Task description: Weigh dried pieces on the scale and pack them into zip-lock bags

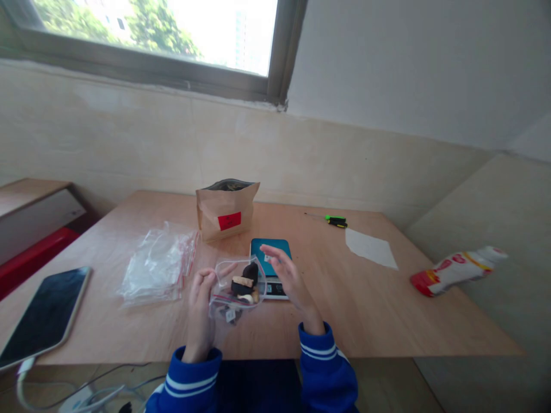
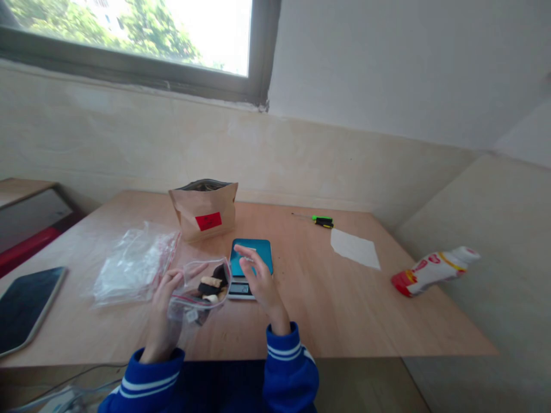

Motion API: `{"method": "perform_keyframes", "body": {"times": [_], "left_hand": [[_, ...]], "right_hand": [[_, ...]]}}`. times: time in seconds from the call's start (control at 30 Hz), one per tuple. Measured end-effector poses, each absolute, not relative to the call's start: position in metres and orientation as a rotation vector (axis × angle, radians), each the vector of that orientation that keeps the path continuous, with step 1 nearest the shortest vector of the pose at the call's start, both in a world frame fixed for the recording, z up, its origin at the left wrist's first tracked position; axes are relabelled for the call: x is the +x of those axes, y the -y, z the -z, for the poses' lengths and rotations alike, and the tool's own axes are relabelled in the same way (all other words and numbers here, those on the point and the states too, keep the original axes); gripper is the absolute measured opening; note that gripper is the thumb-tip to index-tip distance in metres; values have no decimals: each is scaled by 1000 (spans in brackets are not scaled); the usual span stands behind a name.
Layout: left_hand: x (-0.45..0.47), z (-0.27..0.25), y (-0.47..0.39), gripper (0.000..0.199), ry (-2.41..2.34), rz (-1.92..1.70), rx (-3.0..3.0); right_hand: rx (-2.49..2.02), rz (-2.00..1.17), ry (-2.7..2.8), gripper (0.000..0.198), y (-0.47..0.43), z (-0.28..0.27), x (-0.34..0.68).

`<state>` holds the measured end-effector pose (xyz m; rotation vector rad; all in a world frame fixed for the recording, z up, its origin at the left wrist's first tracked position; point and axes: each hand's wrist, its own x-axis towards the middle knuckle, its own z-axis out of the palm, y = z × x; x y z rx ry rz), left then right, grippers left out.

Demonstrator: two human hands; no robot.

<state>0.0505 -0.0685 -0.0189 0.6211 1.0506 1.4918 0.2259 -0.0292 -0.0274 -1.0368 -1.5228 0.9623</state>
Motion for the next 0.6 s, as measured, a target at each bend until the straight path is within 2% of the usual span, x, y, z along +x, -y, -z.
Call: {"method": "perform_keyframes", "body": {"times": [0.13,0.27,0.4,0.53,0.6], "left_hand": [[53,19,72,30,-976,-1370,643],[55,23,74,28,-905,-1378,692],[51,22,77,36,-804,-1303,749],[48,23,78,57,-764,-1225,733],[49,26,78,59,-773,-1207,809]], "right_hand": [[-971,-1044,1514,42,49,27,218],[-998,-992,1358,35,64,28,213],[-1083,-814,1113,30,71,32,212],[-1213,-513,793,30,74,38,215],[-1235,-452,697,32,75,41,216]]}}
